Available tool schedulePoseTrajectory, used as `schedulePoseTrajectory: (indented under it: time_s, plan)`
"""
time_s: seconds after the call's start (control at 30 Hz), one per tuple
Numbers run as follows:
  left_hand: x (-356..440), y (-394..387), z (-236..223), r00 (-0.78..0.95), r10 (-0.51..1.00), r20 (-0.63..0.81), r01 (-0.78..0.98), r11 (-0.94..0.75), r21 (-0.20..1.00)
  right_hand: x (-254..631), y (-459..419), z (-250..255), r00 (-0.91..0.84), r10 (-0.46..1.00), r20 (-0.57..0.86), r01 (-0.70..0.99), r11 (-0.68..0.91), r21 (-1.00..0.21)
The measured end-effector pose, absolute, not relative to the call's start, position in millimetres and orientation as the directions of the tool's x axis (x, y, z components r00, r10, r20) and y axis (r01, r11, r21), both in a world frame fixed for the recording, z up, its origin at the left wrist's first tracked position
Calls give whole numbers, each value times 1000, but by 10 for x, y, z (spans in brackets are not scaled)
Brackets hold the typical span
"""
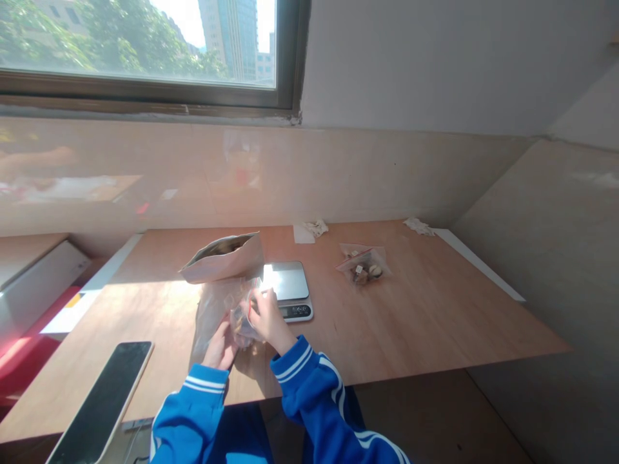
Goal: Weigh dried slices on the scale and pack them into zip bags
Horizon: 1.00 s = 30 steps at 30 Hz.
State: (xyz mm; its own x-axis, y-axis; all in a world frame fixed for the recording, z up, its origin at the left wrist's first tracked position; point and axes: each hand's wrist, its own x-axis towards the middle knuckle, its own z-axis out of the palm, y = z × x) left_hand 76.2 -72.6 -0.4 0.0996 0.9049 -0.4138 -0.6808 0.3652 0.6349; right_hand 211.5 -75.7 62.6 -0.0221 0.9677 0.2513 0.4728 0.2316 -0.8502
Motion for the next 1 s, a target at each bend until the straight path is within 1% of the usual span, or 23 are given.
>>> schedulePoseTrajectory:
  time_s: [0.1, 0.2, 0.4, 0.5, 0.67, 0.73, 0.9, 1.0]
  plan:
    - [759, -727, -11, 97, 894, -437, -670, 383, 635, 2090, -783, 613, 4, 977, 212, 472, 185, -862]
    - [762, -740, 5, 125, 901, -415, -664, 387, 640, 2078, -804, 589, 46, 979, 200, 436, 160, -886]
    - [776, -764, 46, 157, 919, -361, -680, 366, 635, 2113, -874, 670, 36, 962, 270, 338, 243, -909]
    - [786, -759, 51, 149, 923, -355, -689, 354, 632, 2124, -915, 743, 37, 961, 275, 314, 250, -916]
    - [806, -739, 44, 151, 919, -365, -683, 364, 633, 2096, -945, 723, 205, 957, 206, 307, 137, -942]
    - [809, -734, 43, 157, 917, -366, -678, 369, 636, 2078, -957, 696, 195, 959, 204, 315, 135, -939]
    - [794, -731, 46, 176, 920, -350, -662, 374, 649, 2037, -1019, 670, 110, 956, 271, 400, 207, -893]
    - [776, -724, 27, 182, 919, -349, -661, 377, 649, 2016, -1041, 643, 128, 960, 249, 353, 191, -916]
